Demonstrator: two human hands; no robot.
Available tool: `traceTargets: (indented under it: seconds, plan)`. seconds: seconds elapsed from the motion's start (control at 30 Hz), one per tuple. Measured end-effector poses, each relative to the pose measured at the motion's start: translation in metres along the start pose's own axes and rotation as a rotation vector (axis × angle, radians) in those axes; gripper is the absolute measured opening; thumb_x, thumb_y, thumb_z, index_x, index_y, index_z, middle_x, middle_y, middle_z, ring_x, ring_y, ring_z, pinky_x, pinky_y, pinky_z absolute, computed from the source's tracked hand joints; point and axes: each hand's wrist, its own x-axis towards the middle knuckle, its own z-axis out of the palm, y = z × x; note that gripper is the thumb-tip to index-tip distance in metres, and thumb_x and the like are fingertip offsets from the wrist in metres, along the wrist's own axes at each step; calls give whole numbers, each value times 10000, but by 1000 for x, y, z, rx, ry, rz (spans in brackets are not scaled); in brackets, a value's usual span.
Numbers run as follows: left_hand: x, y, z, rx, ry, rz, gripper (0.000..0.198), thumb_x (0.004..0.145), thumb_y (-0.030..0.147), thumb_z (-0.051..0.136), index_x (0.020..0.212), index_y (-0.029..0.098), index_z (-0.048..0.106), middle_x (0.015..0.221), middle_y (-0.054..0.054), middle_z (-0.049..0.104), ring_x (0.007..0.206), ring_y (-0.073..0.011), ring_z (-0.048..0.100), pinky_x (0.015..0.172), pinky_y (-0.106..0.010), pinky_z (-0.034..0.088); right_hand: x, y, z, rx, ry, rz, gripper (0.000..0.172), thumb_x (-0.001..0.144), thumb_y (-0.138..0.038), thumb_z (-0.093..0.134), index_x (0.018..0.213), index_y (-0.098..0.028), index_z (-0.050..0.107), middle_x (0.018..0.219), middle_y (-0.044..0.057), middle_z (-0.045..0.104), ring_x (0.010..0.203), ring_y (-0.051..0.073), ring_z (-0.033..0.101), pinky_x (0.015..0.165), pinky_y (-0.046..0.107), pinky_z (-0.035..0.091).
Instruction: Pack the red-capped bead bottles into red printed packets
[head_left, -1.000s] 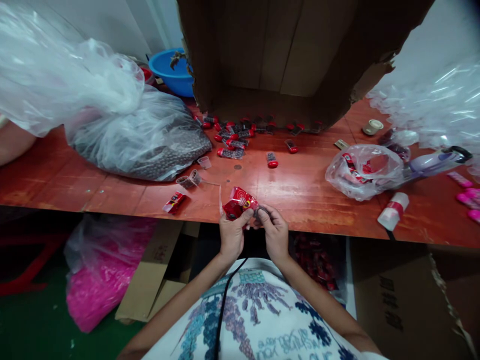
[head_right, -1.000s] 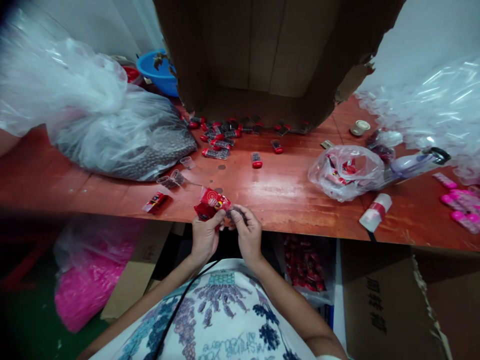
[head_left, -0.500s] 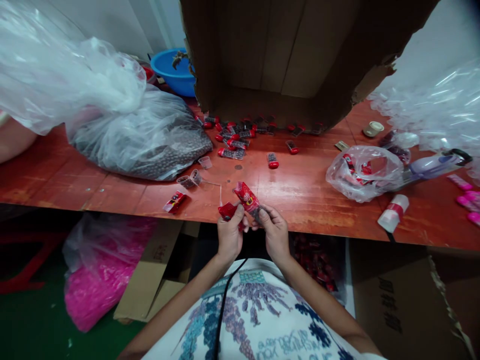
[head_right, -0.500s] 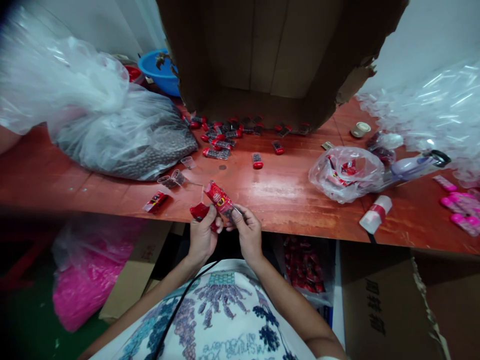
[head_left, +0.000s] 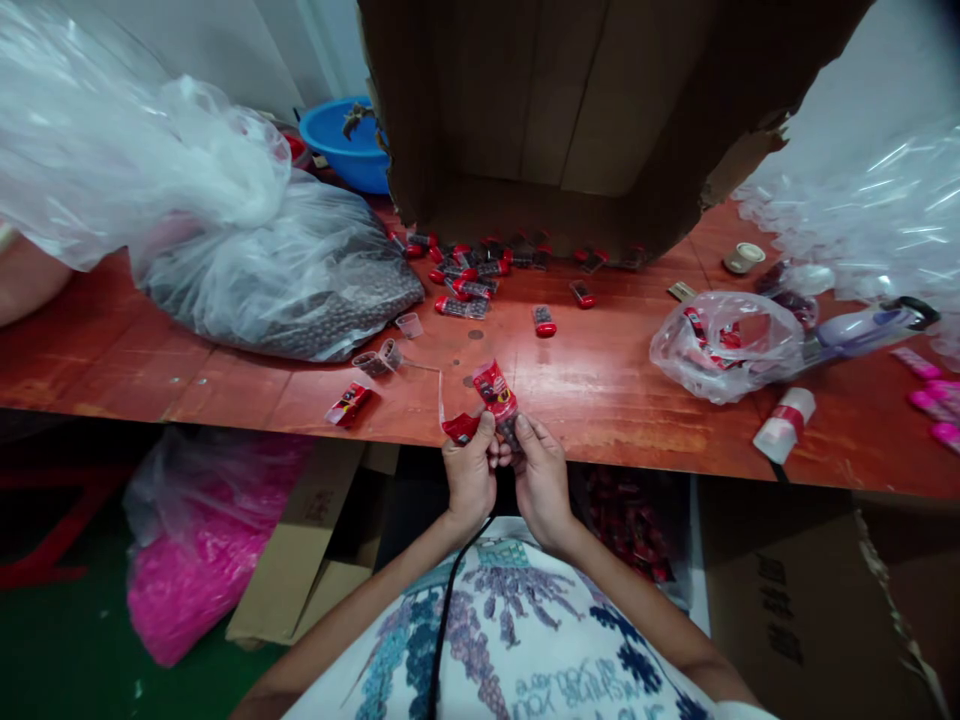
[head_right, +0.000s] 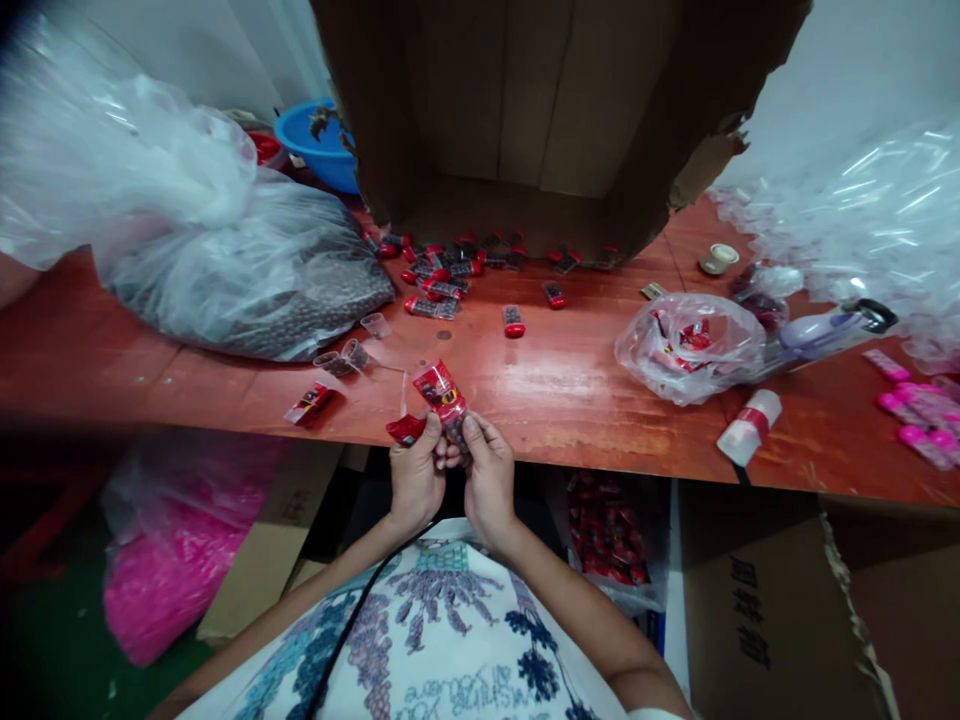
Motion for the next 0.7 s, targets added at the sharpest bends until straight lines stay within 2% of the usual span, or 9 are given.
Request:
traceTargets:
  seconds: [0.2,0.3,0.4,0.53,0.6,0.7]
  plan:
    - [6,3,-8,90,-29,65,355,698,383,726,561,149,496,445,53,468,389,-55,418,380,-176,325,5,2,-7,-45,13,-50,266,807,-395,625,972,-186,617,681,-8,636,563,121,584,501,232,489]
    - [15,10,-16,130,-54,126,357,627,397,770,568,150,519,463,46,493,396,-52,409,378,-174,305,8,-2,-12,-133,-15,-89,276,791,-367,649,1002,-190,643,738,-4,647,571,107,563,497,217,478]
    - [23,18,-22,204,-72,133,336,526,289,831,550,148,527,465,58,481,398,-42,394,377,-166,289,8,-5,-15,-215,-51,-109,274,779,-354,659,1004,-196,662,792,2,659,595,107,559,514,222,486]
    - [27,27,-21,245,-100,90,239,527,187,817,568,137,587,475,62,506,372,-23,364,350,-153,257,7,-7,-14,-273,-104,-122,256,768,-325,671,995,-206,673,770,-6,670,605,113,578,528,231,498]
    - [26,31,-20,253,-129,61,198,535,163,811,664,138,663,552,30,603,410,-43,457,374,-152,323,7,-8,-15,-325,-122,-142,249,760,-306,681,993,-218,680,787,-9,685,615,118,598,550,242,512]
    - [25,36,-18,288,-167,34,315,526,153,818,825,139,721,726,-44,710,604,-137,632,518,-203,480,8,-11,-19,-471,-122,-250,244,768,-295,680,1007,-241,690,875,4,706,721,150,644,648,280,538]
